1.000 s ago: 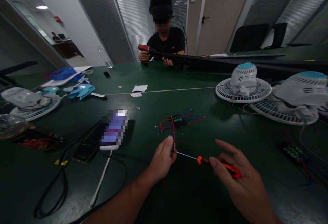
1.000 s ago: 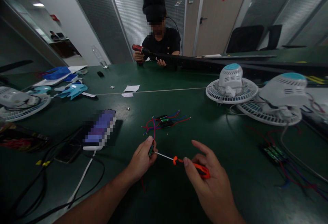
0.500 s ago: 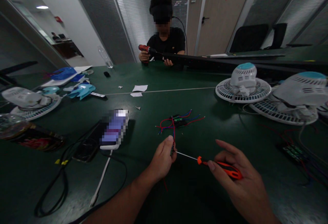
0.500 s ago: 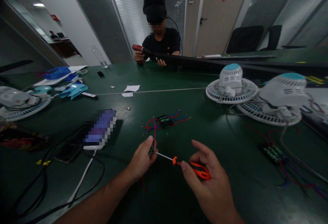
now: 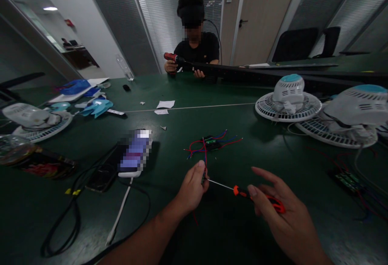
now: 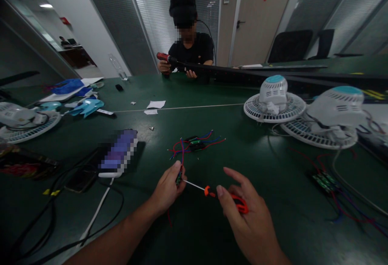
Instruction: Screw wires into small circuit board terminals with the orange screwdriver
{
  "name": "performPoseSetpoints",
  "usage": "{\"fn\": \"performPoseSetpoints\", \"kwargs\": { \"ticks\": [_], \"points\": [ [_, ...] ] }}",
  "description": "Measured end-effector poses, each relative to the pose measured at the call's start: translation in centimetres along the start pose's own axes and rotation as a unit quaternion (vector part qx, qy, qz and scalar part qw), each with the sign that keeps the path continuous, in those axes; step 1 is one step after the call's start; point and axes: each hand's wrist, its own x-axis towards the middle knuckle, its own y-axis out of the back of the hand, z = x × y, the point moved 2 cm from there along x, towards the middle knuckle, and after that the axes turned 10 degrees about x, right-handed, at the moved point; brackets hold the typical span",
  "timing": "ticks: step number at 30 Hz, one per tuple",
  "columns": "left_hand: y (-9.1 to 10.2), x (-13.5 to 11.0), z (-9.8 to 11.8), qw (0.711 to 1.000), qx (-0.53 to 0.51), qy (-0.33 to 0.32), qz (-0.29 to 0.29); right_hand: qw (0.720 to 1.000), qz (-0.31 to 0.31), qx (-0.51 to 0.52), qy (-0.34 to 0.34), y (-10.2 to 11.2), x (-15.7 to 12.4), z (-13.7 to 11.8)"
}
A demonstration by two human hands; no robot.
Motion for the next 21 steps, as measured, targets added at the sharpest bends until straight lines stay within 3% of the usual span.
{"fn": "performPoseSetpoints", "kwargs": {
  "ticks": [21],
  "points": [
    [-0.03, 0.05, -0.10, 1.000, -0.001, -0.006, -0.011, 0.998, 0.016, -0.016, 0.054, 0.01, 0.05, 0.09]
  ]
}}
